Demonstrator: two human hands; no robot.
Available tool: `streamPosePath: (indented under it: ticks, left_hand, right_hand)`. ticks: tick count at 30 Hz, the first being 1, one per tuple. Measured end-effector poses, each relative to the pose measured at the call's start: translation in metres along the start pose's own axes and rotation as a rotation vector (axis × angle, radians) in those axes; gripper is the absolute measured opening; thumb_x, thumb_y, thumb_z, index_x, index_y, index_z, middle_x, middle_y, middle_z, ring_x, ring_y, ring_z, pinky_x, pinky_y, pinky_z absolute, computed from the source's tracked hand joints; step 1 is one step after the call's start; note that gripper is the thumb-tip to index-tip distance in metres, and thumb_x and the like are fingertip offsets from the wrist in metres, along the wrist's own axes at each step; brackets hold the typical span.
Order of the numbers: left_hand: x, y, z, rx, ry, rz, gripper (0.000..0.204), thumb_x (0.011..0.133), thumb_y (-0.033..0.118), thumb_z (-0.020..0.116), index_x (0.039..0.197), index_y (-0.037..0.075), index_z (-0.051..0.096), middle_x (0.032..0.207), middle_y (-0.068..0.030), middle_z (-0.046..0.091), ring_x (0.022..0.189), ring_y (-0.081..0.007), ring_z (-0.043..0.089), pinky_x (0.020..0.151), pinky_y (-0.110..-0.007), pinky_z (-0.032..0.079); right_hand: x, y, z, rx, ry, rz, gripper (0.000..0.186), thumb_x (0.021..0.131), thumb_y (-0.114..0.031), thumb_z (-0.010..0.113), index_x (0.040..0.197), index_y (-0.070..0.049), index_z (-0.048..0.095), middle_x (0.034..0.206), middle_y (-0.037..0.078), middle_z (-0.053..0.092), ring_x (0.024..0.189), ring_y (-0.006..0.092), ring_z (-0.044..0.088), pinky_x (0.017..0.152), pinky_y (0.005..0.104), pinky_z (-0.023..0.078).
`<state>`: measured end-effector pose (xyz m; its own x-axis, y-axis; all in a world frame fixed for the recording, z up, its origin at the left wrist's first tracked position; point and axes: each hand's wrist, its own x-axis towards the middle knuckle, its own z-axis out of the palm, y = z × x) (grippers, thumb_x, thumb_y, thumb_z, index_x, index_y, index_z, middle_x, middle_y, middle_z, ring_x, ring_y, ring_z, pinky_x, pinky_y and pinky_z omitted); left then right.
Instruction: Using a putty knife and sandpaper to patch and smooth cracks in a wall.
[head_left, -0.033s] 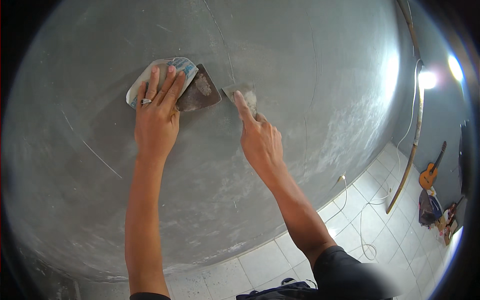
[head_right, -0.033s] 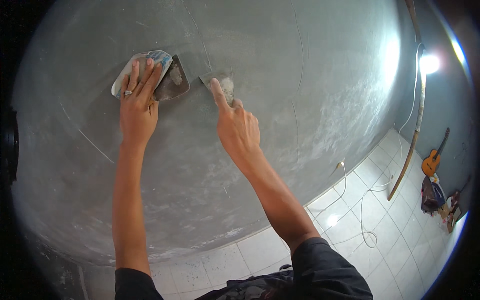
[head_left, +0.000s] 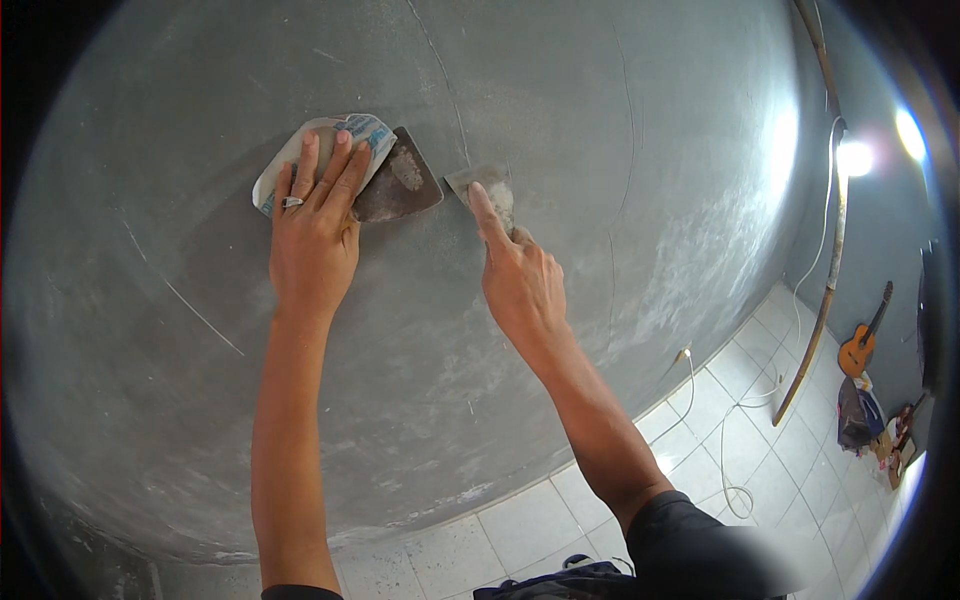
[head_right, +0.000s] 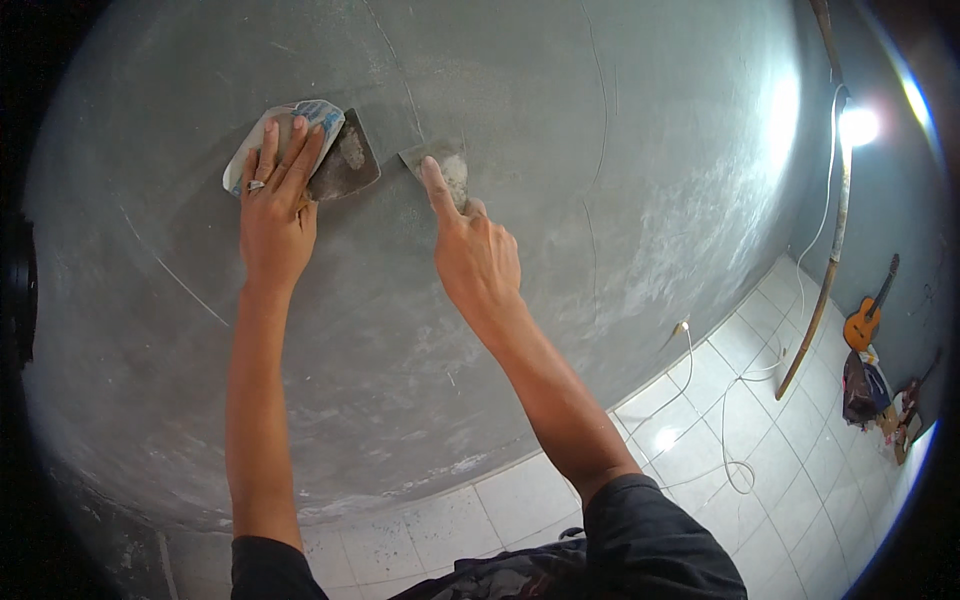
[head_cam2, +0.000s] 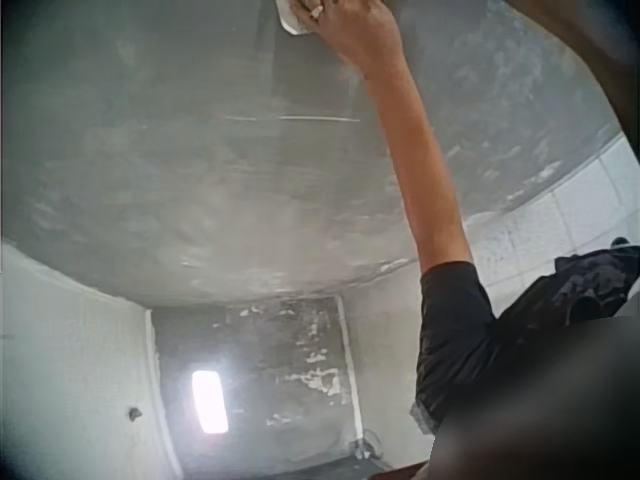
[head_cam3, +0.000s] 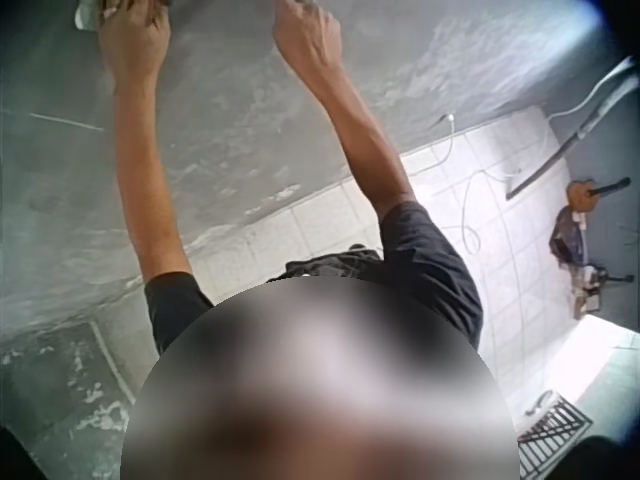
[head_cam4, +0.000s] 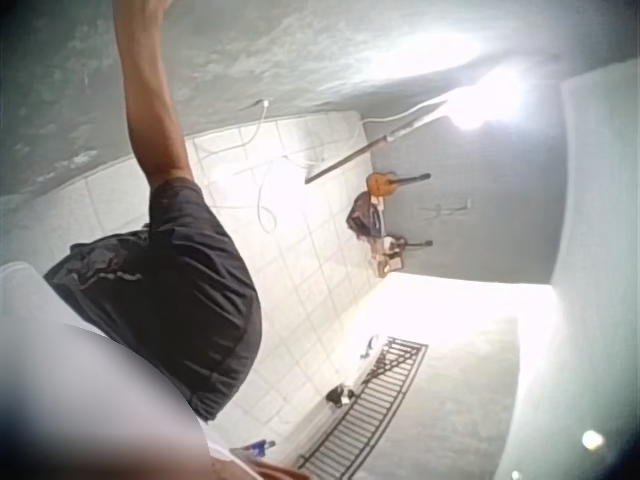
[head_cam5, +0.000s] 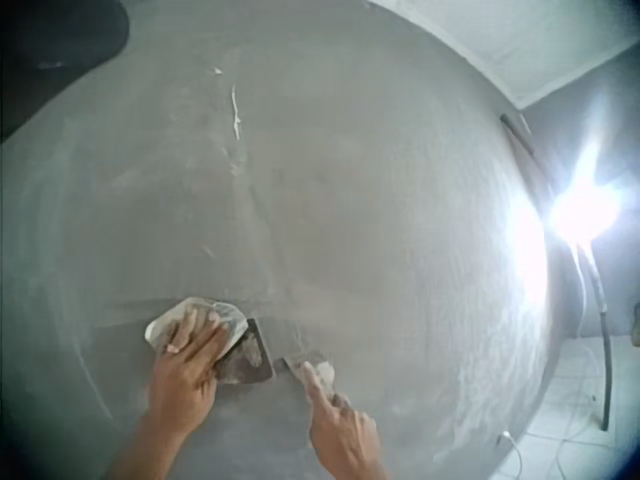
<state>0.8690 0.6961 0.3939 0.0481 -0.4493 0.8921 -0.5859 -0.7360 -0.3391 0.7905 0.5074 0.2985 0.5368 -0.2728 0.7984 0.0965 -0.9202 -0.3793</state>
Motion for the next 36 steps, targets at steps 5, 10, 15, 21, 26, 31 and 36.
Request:
streamPosePath:
  ticks: [5,10,15,21,26,31,36]
  left_hand:
    - [-0.003,0.0,-0.002,-0.02,-0.011,-0.022,0.069,0.082,-0.004,0.066,0.143,0.026,0.053,0.149,0.0052,0.049,0.146,-0.023,0.033,0.119,-0.047,0.031]
    - [-0.001,0.0,-0.003,-0.004,0.006,-0.017,0.06,0.083,0.001,0.067,0.138,0.024,0.058,0.146,0.006,0.052,0.145,-0.0205,0.035,0.119,-0.045,0.033]
    - [-0.001,0.005,-0.002,-0.002,-0.03,0.005,0.061,0.083,0.0,0.067,0.138,0.023,0.058,0.147,0.0056,0.051,0.145,-0.0207,0.035,0.119,-0.045,0.033]
    - [0.0,-0.002,-0.005,0.02,-0.036,0.011,0.06,0.083,0.0,0.067,0.138,0.021,0.058,0.148,0.0051,0.051,0.146,-0.0212,0.034,0.119,-0.046,0.032]
    - [-0.001,-0.001,-0.005,-0.031,-0.051,0.031,0.064,0.082,-0.004,0.063,0.14,0.022,0.056,0.151,0.004,0.047,0.147,-0.0231,0.032,0.119,-0.048,0.031]
    - [-0.005,0.002,-0.004,-0.002,-0.072,0.017,0.06,0.084,-0.003,0.063,0.139,0.02,0.057,0.151,0.0036,0.047,0.147,-0.0227,0.031,0.12,-0.048,0.029]
    - [0.001,0.006,-0.005,-0.004,-0.053,0.029,0.058,0.082,0.003,0.069,0.136,0.021,0.06,0.147,0.0068,0.051,0.146,-0.0224,0.034,0.119,-0.047,0.034]
  right_hand:
    - [-0.015,0.011,0.017,0.01,0.056,-0.049,0.079,0.084,0.006,0.054,0.154,-0.025,0.035,0.077,0.021,0.064,0.054,0.0313,0.064,0.049,0.043,0.05]
    - [-0.005,0.008,0.009,0.021,0.078,-0.032,0.077,0.085,0.004,0.055,0.153,-0.027,0.036,0.076,0.022,0.064,0.054,0.0322,0.064,0.049,0.0431,0.05]
    - [-0.006,0.017,0.009,-0.008,0.077,-0.026,0.074,0.088,0.002,0.055,0.153,-0.027,0.036,0.078,0.021,0.065,0.057,0.0331,0.065,0.049,0.0441,0.049]
    - [0.013,0.007,-0.006,-0.044,0.083,-0.044,0.074,0.088,0.002,0.054,0.153,-0.029,0.036,0.075,0.02,0.063,0.057,0.0342,0.065,0.047,0.0442,0.048]
    - [-0.009,0.024,0.008,-0.02,0.076,-0.057,0.072,0.088,0.002,0.053,0.151,-0.029,0.039,0.077,0.022,0.064,0.058,0.035,0.065,0.047,0.0449,0.049]
    - [0.108,-0.015,-0.045,-0.097,0.264,-0.23,0.064,0.089,-0.001,0.05,0.146,-0.028,0.044,0.08,0.023,0.067,0.065,0.0377,0.068,0.054,0.0463,0.054]
    - [0.201,-0.045,-0.089,-0.14,0.312,-0.281,0.052,0.097,-0.013,0.047,0.145,-0.033,0.047,0.091,0.022,0.07,0.077,0.0364,0.071,0.072,0.0503,0.056]
